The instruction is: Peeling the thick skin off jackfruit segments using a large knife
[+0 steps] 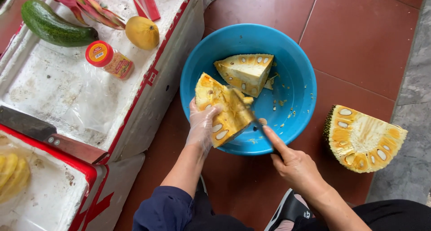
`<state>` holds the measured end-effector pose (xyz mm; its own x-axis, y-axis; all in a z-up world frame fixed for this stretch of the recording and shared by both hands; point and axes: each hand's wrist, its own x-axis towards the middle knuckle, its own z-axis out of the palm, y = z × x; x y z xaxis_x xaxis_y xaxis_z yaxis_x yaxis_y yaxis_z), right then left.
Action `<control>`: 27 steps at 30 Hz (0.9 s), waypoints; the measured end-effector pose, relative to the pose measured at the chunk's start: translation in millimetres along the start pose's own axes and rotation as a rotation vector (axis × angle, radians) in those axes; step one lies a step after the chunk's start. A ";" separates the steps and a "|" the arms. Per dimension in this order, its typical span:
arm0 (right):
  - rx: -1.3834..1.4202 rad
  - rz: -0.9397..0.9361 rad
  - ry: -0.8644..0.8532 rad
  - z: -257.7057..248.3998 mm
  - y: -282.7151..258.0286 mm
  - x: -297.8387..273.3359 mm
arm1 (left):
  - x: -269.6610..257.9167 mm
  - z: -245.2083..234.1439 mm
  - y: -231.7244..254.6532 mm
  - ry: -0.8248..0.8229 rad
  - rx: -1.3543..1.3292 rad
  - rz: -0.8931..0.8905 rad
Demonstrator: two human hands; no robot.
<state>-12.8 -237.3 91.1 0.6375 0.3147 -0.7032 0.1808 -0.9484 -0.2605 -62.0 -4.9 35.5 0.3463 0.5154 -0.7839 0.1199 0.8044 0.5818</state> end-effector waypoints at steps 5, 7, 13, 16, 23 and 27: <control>-0.102 -0.024 0.087 3.4 10.1 -10.0 | 3.8 -0.6 0.8 -0.017 -0.029 0.023; -0.329 -0.176 0.129 15.4 16.7 -16.4 | -4.2 2.3 5.2 -0.026 0.120 0.027; -0.463 -0.390 0.322 35.5 44.1 -22.1 | -2.0 -0.9 6.2 -0.012 0.083 -0.023; -0.520 -0.283 0.200 31.3 46.2 -9.7 | 6.2 -1.0 0.8 -0.007 0.060 -0.060; -0.046 -0.009 0.117 -21.2 22.1 -13.7 | 3.5 2.0 1.4 -0.010 0.047 0.012; 0.779 -0.004 0.014 -18.7 49.3 -29.2 | 2.5 -0.7 0.7 -0.077 -0.126 -0.063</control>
<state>-8.4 -294.0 111.2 0.6483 0.3129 -0.6941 -0.3916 -0.6448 -0.6564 -61.7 -2.9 33.8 0.4123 0.4426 -0.7963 0.0277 0.8676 0.4966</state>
